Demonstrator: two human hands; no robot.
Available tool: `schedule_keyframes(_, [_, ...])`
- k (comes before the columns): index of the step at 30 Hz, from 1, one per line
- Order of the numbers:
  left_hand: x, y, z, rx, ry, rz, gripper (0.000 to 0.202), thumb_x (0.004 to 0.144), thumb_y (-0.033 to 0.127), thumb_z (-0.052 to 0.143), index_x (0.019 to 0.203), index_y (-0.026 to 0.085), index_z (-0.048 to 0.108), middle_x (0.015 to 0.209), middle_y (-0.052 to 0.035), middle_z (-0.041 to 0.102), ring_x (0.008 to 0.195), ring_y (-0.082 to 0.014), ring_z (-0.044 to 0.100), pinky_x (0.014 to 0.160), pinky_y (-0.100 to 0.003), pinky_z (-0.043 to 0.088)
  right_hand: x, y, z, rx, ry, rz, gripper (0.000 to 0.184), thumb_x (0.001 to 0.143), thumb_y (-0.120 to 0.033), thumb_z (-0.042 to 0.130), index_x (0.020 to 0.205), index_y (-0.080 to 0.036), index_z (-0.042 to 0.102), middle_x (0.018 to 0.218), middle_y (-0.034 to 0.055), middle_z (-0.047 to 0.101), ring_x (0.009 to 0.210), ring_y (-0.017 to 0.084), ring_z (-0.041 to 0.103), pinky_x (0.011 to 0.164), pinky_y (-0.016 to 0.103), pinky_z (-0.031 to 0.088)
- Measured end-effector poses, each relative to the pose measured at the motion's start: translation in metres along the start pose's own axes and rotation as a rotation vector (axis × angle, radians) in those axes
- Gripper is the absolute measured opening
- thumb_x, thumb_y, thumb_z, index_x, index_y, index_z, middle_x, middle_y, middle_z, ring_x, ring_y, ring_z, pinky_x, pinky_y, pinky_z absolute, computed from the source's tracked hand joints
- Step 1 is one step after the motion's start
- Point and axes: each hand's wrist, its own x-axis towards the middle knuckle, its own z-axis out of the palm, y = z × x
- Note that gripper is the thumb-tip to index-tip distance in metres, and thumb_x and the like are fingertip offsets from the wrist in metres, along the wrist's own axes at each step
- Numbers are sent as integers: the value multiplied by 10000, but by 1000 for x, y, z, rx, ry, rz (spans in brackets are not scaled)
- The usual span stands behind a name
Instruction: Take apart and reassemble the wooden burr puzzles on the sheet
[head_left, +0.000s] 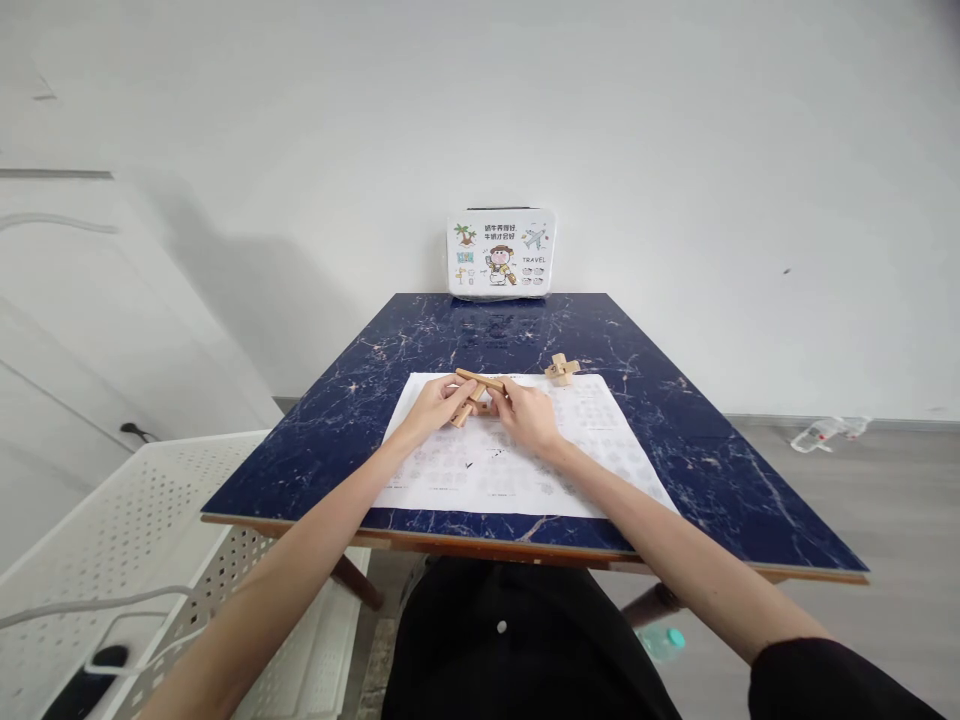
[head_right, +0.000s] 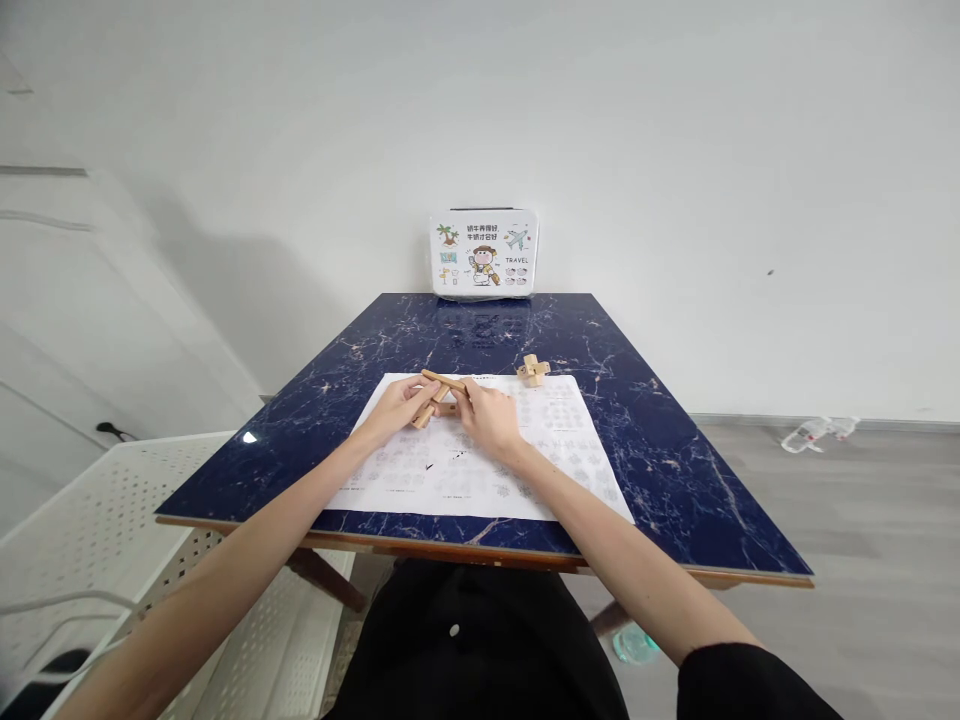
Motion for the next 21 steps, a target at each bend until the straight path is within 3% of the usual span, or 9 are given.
schedule_keyframes(5, [3, -2, -1, 17, 6, -1, 462, 872, 629, 713, 873, 171, 657, 698, -35, 711, 570, -123, 610, 512, -217, 432, 1, 2, -1, -10, -11, 4, 241, 1073, -358, 446, 1035, -236, 651, 886, 42, 792, 802, 242, 707, 663, 287, 350])
schedule_keyframes(13, [1, 0, -2, -19, -22, -3, 456, 884, 631, 692, 833, 193, 574, 655, -3, 672, 511, -101, 557, 503, -220, 404, 2, 1, 2, 6, 7, 1, 241, 1068, -366, 454, 1028, -242, 656, 867, 42, 786, 758, 240, 697, 651, 289, 348])
schedule_keyframes(18, [-6, 5, 1, 60, -96, 3, 450, 882, 642, 689, 910, 202, 600, 675, -15, 696, 544, -128, 611, 502, -222, 422, 10, 14, -2, 122, 86, 185, 238, 1057, -363, 465, 955, -213, 619, 812, 77, 758, 732, 250, 688, 650, 294, 372])
schedule_keyframes(21, [-9, 7, 5, 168, -43, 67, 437, 915, 628, 653, 979, 196, 638, 706, -34, 723, 589, -145, 649, 527, -227, 436, 15, 24, -1, 166, 74, 202, 324, 1084, -358, 397, 856, -228, 587, 807, 70, 755, 739, 231, 691, 682, 289, 411])
